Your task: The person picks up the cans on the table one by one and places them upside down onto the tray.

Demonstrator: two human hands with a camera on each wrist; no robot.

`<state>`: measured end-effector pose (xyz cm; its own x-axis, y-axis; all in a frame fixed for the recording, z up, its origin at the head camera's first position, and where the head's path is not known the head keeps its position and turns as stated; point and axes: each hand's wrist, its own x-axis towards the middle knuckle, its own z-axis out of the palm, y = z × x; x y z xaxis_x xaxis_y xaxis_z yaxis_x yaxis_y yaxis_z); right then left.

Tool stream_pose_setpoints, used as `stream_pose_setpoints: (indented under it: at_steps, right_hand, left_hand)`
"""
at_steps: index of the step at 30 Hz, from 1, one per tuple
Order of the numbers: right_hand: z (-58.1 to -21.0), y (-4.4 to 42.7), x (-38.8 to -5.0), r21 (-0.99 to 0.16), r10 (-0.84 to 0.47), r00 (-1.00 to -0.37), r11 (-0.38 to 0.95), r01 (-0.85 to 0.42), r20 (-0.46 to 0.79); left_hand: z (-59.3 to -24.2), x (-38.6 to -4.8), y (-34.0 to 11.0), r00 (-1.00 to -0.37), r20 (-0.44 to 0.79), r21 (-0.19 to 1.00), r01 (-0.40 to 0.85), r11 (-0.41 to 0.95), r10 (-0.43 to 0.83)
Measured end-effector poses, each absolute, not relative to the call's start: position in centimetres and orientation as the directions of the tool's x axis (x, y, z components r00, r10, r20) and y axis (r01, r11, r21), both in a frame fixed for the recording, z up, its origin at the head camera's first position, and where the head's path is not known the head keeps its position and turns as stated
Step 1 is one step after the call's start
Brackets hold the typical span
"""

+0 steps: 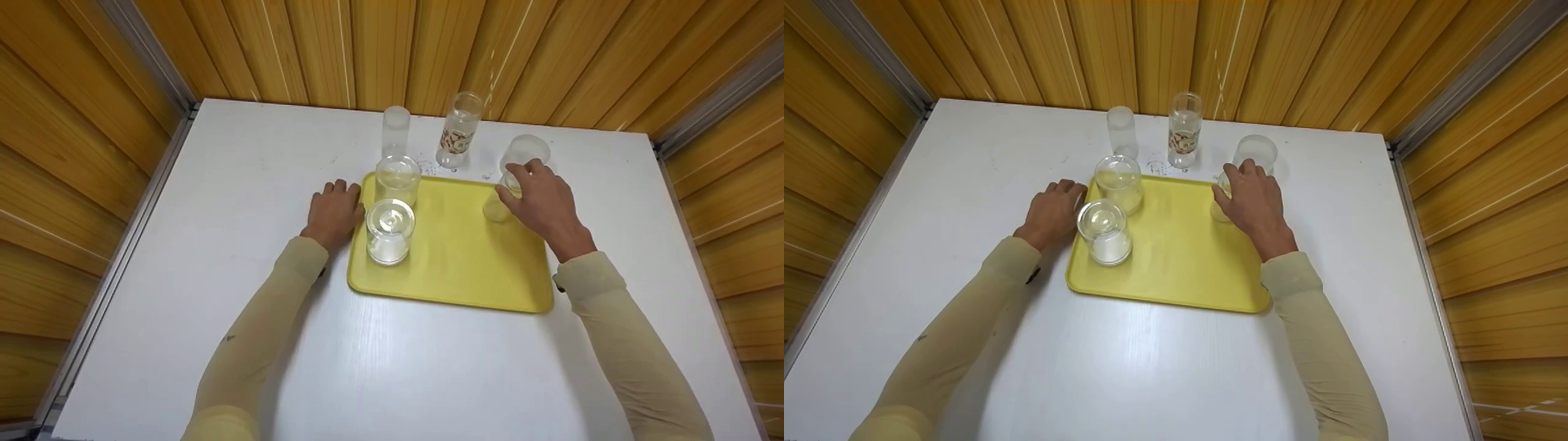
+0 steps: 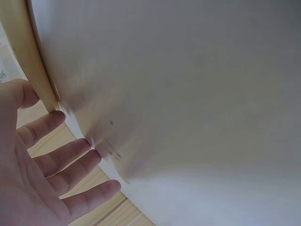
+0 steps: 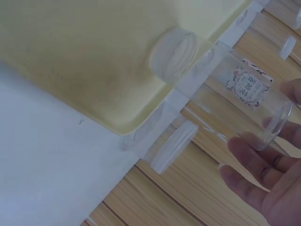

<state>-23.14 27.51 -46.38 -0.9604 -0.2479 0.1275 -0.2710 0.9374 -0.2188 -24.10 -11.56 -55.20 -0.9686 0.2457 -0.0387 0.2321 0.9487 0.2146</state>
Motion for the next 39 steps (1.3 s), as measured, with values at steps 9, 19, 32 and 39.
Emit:
stream_pose_setpoints:
  at_steps: [9,19,32,39]
  right_hand:
    - [-46.97,27.46,-23.36,-0.107,-0.300,-0.937,0.941,-0.322,0.176]
    - [-47.05,27.59,-23.55,-0.121,-0.276,-0.948,0.948,-0.296,0.157]
    - [-46.63,27.46,-23.40,-0.163,-0.233,-0.969,0.956,-0.244,0.085]
    - [-46.81,27.64,-23.14,-0.189,-0.236,-0.964,0.948,-0.255,0.120]
  left_hand:
    - [-55.23,-24.06,-11.52,-0.970,-0.039,0.204,0.227,0.952,0.240]
    - [-55.25,-24.07,-11.53,-0.972,-0.043,0.194,0.221,0.956,0.233]
    - [-55.32,-24.04,-11.51,-0.974,-0.028,0.190,0.217,0.957,0.227]
    - [-55.39,-24.14,-11.45,-0.973,-0.023,0.154,0.222,0.963,0.228]
